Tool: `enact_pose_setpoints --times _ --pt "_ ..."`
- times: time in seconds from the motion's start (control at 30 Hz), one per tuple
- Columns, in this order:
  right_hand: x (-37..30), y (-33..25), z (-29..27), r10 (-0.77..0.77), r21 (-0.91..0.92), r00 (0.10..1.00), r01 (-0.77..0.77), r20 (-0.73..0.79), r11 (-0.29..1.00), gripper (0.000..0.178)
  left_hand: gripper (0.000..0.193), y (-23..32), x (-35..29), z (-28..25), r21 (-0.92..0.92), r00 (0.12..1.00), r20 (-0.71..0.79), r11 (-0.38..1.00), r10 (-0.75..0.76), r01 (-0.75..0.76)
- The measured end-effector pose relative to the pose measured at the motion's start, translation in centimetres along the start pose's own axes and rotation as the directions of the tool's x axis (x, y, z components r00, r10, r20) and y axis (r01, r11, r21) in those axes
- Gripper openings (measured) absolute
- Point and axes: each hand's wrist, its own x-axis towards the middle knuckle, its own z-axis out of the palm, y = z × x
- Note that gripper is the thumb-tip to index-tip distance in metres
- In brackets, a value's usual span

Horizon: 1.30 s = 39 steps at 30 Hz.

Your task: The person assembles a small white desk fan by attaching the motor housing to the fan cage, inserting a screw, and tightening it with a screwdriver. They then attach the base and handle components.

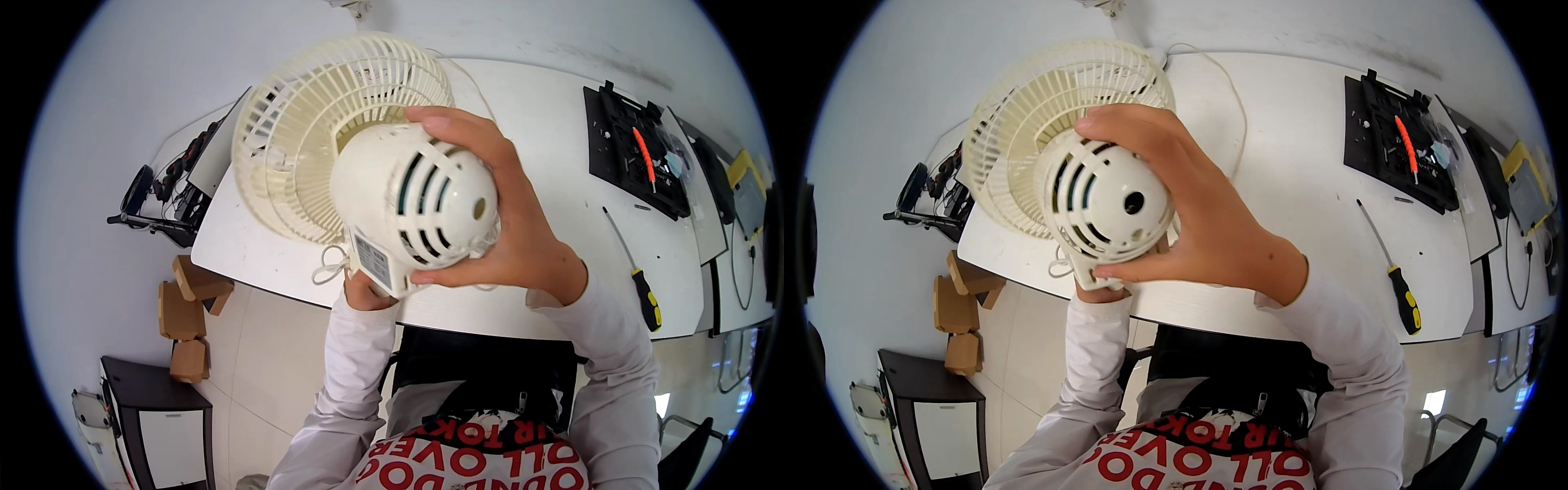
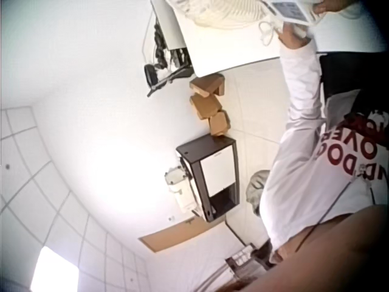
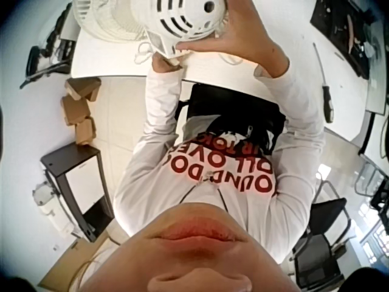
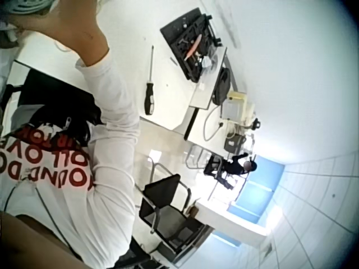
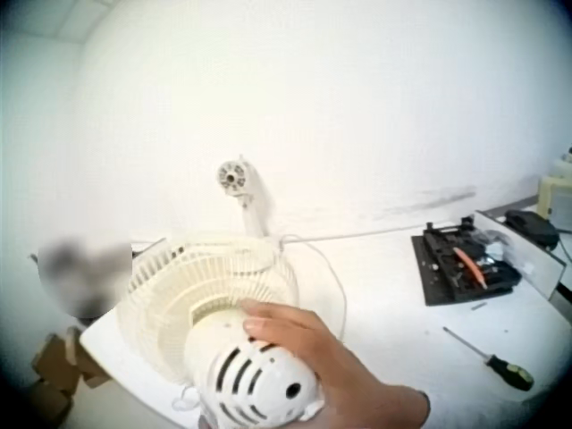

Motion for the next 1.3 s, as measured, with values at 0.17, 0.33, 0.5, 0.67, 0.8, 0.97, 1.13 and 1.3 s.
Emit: enact_pose_setpoints --times 0.17,0.33,0.5,0.67,0.8,0.97,1.13,1.3 --pt "-0.6 -2.6 -3.4 0.210 -0.031 0.953 -0.208 0.218 0.978 0.105 0.033 -0.9 -0.8 0.0 0.283 0.952 -0.219 0.947 0.216 -0.149" --pt "-1.7 -3.8 -2.9 0.427 0.272 0.903 -0.424 0.049 0.864 0.086 0.034 -2.3 -1.3 0.2 0.509 0.886 -0.230 0.826 0.402 -0.243" --pt "-2.6 -3.5 -2.5 0.384 0.186 0.923 -0.374 -0.022 0.909 0.079 0.035 -2.8 -1.8 0.2 0.588 0.854 -0.228 0.765 0.467 -0.261" --pt "-2.5 -2.9 -2.8 0.406 0.235 0.914 -0.393 -0.006 0.889 0.076 0.036 -3.2 -1.8 0.2 0.620 0.840 -0.219 0.736 0.496 -0.272" --pt "-2.0 -2.3 -4.5 0.305 0.035 0.944 -0.311 0.123 0.950 0.074 0.037 -3.3 -1.9 -0.1 0.637 0.832 -0.212 0.718 0.512 -0.280" --pt "-2.4 -2.3 -4.4 0.363 0.048 0.925 -0.370 0.115 0.928 0.073 0.039 -3.2 -1.3 -0.4 0.647 0.822 -0.209 0.705 0.530 -0.290" --pt "-1.7 -2.3 -5.1 0.313 -0.050 0.932 -0.310 0.183 0.950 0.071 0.040 -3.5 -1.1 -0.6 0.656 0.816 -0.201 0.693 0.542 -0.299" --pt "-0.3 -2.5 -6.7 0.279 -0.209 0.909 -0.221 0.310 0.953 0.073 0.042 -3.1 -1.3 -0.5 0.685 0.807 -0.190 0.664 0.559 -0.299"
